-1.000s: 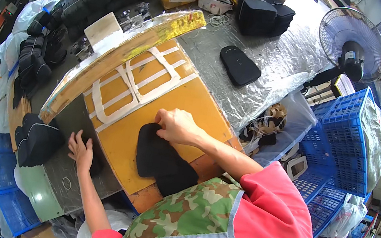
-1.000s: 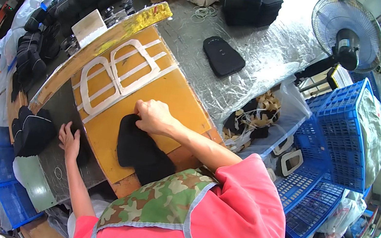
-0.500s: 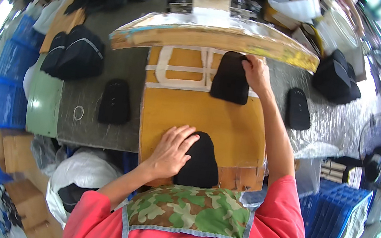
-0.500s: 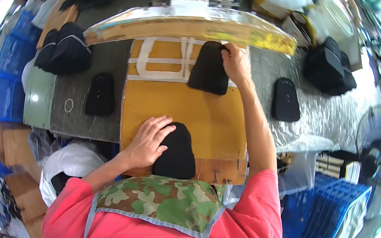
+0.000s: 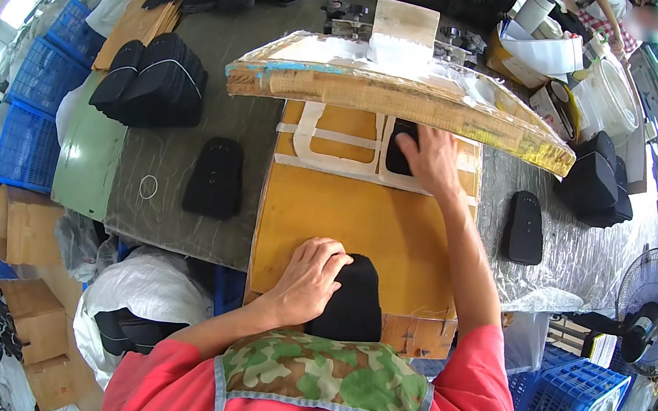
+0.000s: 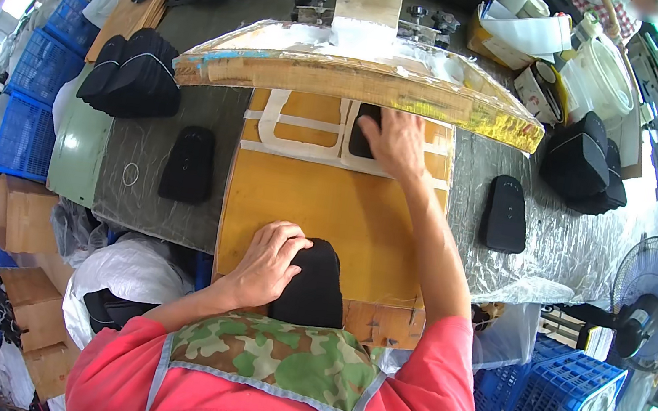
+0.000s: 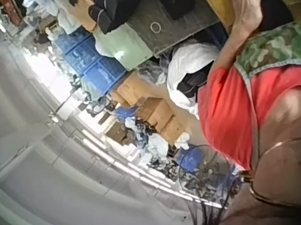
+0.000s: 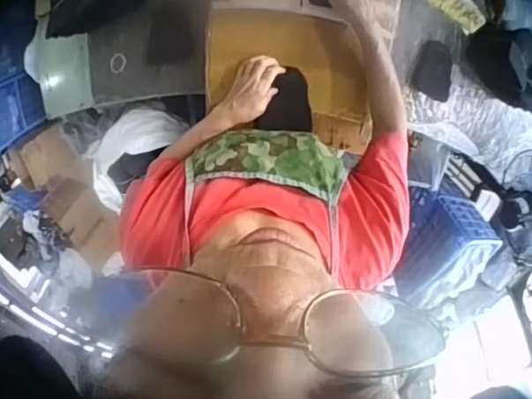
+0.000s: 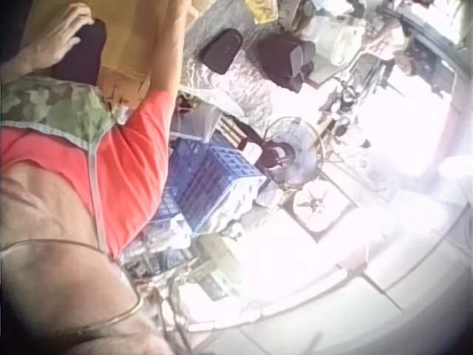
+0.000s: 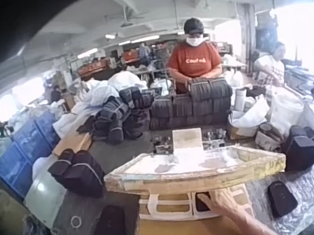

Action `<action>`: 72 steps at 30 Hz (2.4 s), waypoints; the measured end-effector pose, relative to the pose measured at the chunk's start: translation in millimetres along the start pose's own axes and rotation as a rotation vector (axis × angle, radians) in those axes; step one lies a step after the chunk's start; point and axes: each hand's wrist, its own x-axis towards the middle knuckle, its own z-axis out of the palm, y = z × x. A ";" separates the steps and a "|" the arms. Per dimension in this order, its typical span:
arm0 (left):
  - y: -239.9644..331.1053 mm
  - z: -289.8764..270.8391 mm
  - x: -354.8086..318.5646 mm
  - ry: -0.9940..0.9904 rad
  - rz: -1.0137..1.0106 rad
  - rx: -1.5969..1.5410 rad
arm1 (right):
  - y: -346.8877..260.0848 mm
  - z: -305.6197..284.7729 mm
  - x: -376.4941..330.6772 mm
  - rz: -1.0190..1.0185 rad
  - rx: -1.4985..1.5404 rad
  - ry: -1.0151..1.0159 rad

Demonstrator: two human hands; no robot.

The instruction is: Applying a white substance to shoe component pieces using a manual screen printing press and squeegee.

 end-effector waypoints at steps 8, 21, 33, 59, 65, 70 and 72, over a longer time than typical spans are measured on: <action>-10.1 15.0 -9.3 0.159 0.181 -0.023 | 3.1 8.8 -5.4 -0.165 -0.153 -0.047; -11.2 10.6 -5.3 0.164 0.179 -0.067 | 28.6 6.3 3.6 -0.155 -0.016 0.021; -30.4 -42.3 18.9 0.215 -0.149 -0.562 | 12.9 3.6 -2.8 -0.234 -0.140 -0.012; -126.1 -21.0 195.2 0.249 -0.036 0.531 | 19.5 6.1 0.8 -0.126 -0.094 -0.120; -124.6 -17.6 192.2 0.235 -0.080 0.482 | 15.6 6.3 -0.4 -0.146 -0.073 -0.099; -129.8 -28.2 192.4 0.216 0.021 0.486 | 16.8 4.8 0.2 -0.121 -0.091 -0.109; -128.4 -34.1 194.6 0.192 0.045 0.507 | 20.7 2.6 -1.1 -0.143 -0.030 -0.048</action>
